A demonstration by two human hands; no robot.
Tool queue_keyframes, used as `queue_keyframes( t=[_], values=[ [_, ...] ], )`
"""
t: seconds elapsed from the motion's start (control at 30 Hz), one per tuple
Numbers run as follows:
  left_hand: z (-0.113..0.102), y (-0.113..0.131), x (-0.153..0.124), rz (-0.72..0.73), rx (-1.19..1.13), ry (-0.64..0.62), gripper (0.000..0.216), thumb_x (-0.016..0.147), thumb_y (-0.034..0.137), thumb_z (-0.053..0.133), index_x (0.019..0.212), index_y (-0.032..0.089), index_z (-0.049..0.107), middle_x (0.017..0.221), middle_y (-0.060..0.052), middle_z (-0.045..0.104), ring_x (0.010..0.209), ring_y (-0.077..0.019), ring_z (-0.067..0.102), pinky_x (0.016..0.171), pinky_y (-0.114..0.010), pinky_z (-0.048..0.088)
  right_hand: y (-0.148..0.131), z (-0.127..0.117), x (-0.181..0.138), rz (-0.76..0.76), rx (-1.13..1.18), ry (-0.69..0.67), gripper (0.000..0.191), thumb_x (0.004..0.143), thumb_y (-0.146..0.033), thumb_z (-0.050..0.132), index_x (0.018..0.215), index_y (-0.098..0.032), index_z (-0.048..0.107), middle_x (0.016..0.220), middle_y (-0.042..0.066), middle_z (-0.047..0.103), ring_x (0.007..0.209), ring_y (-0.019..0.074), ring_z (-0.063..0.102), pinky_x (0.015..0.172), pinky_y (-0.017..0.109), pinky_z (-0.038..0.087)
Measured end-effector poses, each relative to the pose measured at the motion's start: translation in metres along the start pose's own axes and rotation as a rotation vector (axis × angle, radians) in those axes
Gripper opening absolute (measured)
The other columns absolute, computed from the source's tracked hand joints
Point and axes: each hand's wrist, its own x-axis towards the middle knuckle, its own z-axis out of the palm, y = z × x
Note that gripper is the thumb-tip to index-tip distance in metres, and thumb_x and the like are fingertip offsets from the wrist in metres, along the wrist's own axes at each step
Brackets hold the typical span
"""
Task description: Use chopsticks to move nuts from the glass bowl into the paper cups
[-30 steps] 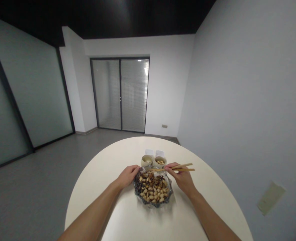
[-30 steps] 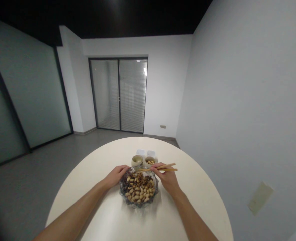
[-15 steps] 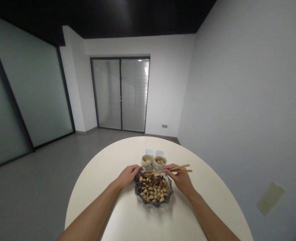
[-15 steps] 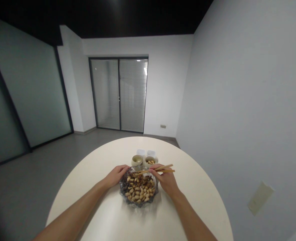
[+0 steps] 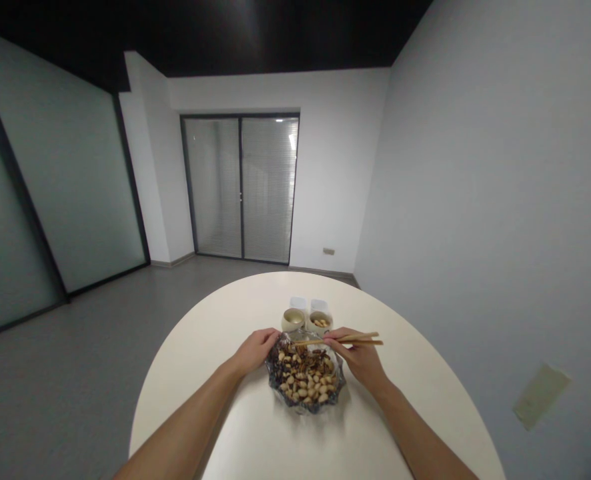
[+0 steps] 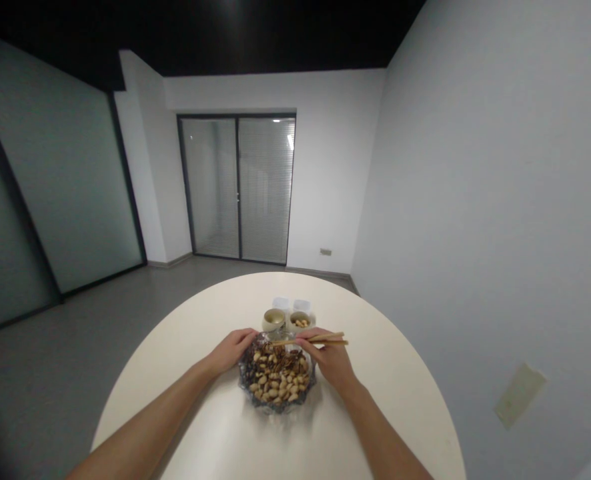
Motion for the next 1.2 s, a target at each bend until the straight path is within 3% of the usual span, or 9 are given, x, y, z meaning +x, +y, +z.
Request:
queue_keyframes(
  t=[0.2, 0.57, 0.77, 0.97, 1.2],
  values=[
    [0.000, 0.001, -0.001, -0.001, 0.005, -0.003, 0.051, 0.095, 0.052, 0.036, 0.095, 0.017, 0.073, 0.094, -0.006, 0.074, 0.088, -0.0227, 0.063, 0.082, -0.031, 0.046, -0.004, -0.001, 0.000, 0.001, -0.002, -0.012, 0.018, 0.080, -0.041, 0.075, 0.082, -0.023, 0.077, 0.082, 0.005, 0.077, 0.077, 0.0230, 0.072, 0.076, 0.036, 0.059],
    [-0.001, 0.000, 0.000, 0.010, 0.008, -0.001, 0.051, 0.095, 0.053, 0.036, 0.094, 0.017, 0.073, 0.094, -0.006, 0.074, 0.089, -0.0224, 0.063, 0.083, -0.031, 0.046, -0.016, -0.007, 0.003, -0.139, -0.166, -0.112, 0.019, 0.087, -0.039, 0.068, 0.081, -0.022, 0.074, 0.075, 0.005, 0.071, 0.069, 0.0186, 0.066, 0.064, 0.029, 0.053],
    [0.000, -0.001, 0.000, 0.014, 0.007, 0.000, 0.052, 0.095, 0.053, 0.035, 0.095, 0.017, 0.073, 0.093, -0.006, 0.074, 0.085, -0.0218, 0.063, 0.083, -0.031, 0.047, -0.017, -0.009, 0.000, -0.046, -0.247, -0.199, 0.027, 0.094, -0.038, 0.057, 0.082, -0.021, 0.073, 0.073, 0.003, 0.072, 0.066, 0.0163, 0.064, 0.061, 0.025, 0.046],
    [-0.001, -0.002, 0.000, 0.004, 0.011, -0.005, 0.051, 0.095, 0.053, 0.036, 0.097, 0.018, 0.073, 0.094, -0.005, 0.074, 0.087, -0.0220, 0.063, 0.082, -0.030, 0.047, -0.014, -0.007, 0.000, 0.055, -0.217, -0.170, 0.039, 0.096, -0.043, 0.050, 0.072, -0.019, 0.070, 0.057, 0.001, 0.065, 0.053, 0.0145, 0.058, 0.052, 0.023, 0.042],
    [-0.001, -0.001, 0.000, 0.001, 0.007, 0.003, 0.052, 0.094, 0.054, 0.036, 0.096, 0.017, 0.073, 0.094, -0.006, 0.075, 0.086, -0.0222, 0.063, 0.083, -0.031, 0.047, -0.013, -0.008, 0.000, 0.067, -0.193, -0.140, 0.042, 0.097, -0.046, 0.047, 0.076, -0.019, 0.072, 0.055, 0.001, 0.065, 0.053, 0.0159, 0.060, 0.054, 0.026, 0.046]
  ],
)
